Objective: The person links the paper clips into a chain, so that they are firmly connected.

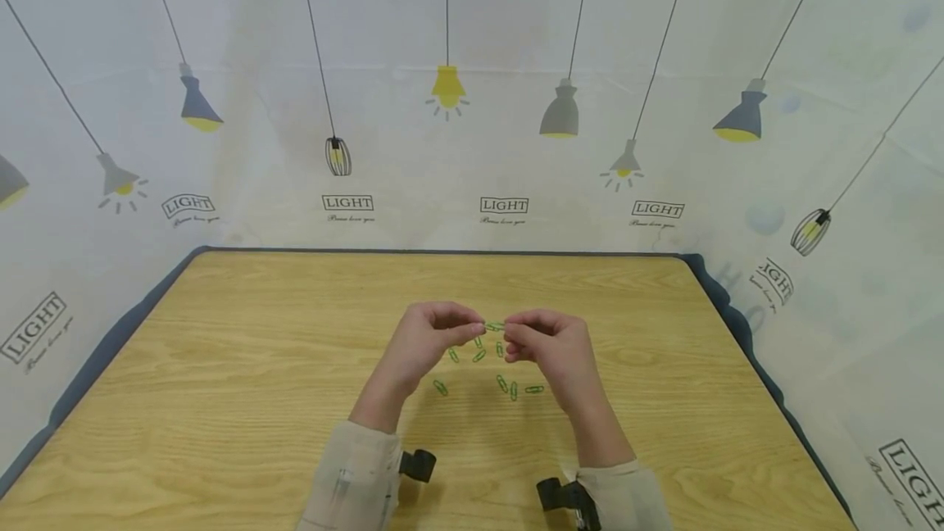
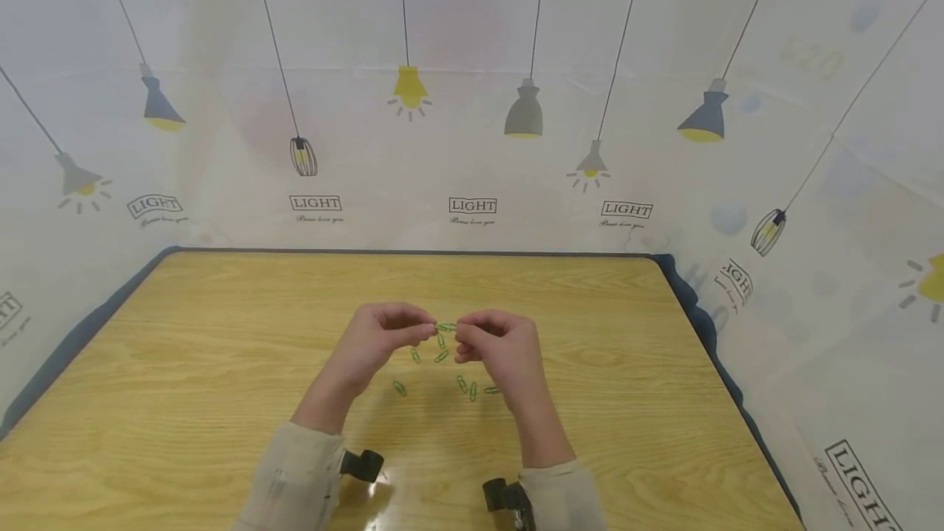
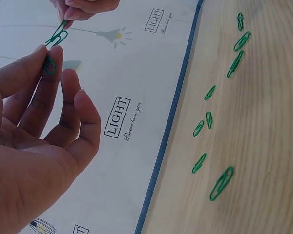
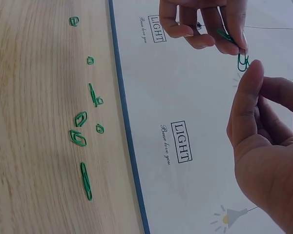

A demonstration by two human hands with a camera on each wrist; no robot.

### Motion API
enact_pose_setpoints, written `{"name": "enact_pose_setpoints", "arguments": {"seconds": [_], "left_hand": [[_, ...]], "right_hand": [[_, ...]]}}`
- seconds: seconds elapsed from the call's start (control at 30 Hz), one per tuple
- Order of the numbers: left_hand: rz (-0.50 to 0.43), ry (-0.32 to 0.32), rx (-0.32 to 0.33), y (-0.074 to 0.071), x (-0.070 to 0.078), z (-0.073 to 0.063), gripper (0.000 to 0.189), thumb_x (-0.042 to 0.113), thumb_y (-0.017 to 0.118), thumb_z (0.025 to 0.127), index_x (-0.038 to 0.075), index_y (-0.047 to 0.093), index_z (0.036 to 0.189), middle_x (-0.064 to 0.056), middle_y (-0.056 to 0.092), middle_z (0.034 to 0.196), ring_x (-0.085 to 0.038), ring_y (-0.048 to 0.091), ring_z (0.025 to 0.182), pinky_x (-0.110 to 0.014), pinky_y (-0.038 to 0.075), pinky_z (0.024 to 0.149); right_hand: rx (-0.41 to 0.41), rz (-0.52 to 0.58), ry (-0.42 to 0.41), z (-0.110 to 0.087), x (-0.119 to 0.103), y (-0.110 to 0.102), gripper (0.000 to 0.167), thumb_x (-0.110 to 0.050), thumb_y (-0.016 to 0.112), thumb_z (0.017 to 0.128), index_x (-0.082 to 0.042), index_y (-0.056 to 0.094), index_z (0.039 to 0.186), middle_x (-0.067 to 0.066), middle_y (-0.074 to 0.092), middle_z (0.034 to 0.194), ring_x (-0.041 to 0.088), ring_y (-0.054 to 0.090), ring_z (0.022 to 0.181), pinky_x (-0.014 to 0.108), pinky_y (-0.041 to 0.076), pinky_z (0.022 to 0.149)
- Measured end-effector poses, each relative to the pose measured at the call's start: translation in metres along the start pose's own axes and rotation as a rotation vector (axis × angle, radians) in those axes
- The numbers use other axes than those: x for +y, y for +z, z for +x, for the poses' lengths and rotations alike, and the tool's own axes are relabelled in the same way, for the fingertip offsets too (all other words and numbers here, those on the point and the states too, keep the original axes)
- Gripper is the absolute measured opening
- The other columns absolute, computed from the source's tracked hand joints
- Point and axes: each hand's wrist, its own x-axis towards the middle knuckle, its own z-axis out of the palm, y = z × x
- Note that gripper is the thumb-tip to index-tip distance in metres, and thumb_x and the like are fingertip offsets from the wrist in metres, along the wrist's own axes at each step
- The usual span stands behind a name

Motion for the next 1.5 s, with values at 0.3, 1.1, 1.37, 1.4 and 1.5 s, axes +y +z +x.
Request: {"name": "enact_pose_setpoints", "arguments": {"seconds": [0.3, 1.1, 1.37, 1.4, 1.5], "left_hand": [[-0.084, -0.023, 0.049, 0.008, -0.004, -0.009, 0.018, 0.016, 0.074, 0.101, 0.003, 0.077, 0.113, -0.004, 0.077, 0.103, -0.029, 0.07, 0.1, -0.035, 0.057, 0.09], [-0.03, 0.018, -0.025, 0.026, -0.005, -0.02, 0.032, 0.035, 0.072, 0.103, 0.018, 0.074, 0.13, -0.003, 0.073, 0.133, -0.024, 0.062, 0.134, -0.058, 0.048, 0.115], [-0.012, 0.043, 0.045, 0.024, -0.001, -0.022, 0.026, 0.031, 0.072, 0.103, 0.021, 0.076, 0.127, 0.0, 0.074, 0.13, -0.023, 0.063, 0.131, -0.057, 0.049, 0.113], [-0.014, 0.04, 0.049, 0.024, -0.001, -0.023, 0.024, 0.03, 0.073, 0.103, 0.021, 0.076, 0.125, 0.0, 0.075, 0.128, -0.022, 0.064, 0.127, -0.055, 0.05, 0.111], [-0.019, 0.033, 0.059, 0.024, -0.003, -0.022, 0.021, 0.025, 0.072, 0.103, 0.016, 0.077, 0.121, -0.003, 0.077, 0.12, -0.019, 0.067, 0.116, -0.048, 0.051, 0.106]], "right_hand": [[0.018, -0.052, 0.01, -0.001, -0.006, -0.005, 0.022, -0.009, 0.075, 0.099, 0.008, 0.074, 0.111, 0.005, 0.073, 0.091, 0.015, 0.073, 0.076, 0.031, 0.066, 0.076], [-0.029, -0.128, -0.118, -0.012, -0.009, 0.006, 0.013, -0.003, 0.071, 0.101, 0.003, 0.073, 0.112, 0.018, 0.073, 0.104, 0.022, 0.074, 0.087, 0.034, 0.066, 0.083], [-0.031, -0.142, -0.114, -0.01, -0.005, 0.005, 0.012, -0.003, 0.07, 0.102, 0.002, 0.073, 0.112, 0.016, 0.073, 0.102, 0.017, 0.072, 0.083, 0.033, 0.066, 0.082], [-0.031, -0.143, -0.113, -0.009, -0.004, 0.005, 0.012, -0.003, 0.07, 0.101, 0.002, 0.073, 0.112, 0.014, 0.073, 0.102, 0.016, 0.072, 0.083, 0.032, 0.066, 0.081], [-0.033, -0.146, -0.11, -0.009, -0.003, 0.005, 0.013, -0.002, 0.07, 0.101, 0.003, 0.073, 0.112, 0.016, 0.073, 0.102, 0.016, 0.072, 0.083, 0.029, 0.065, 0.08]]}}
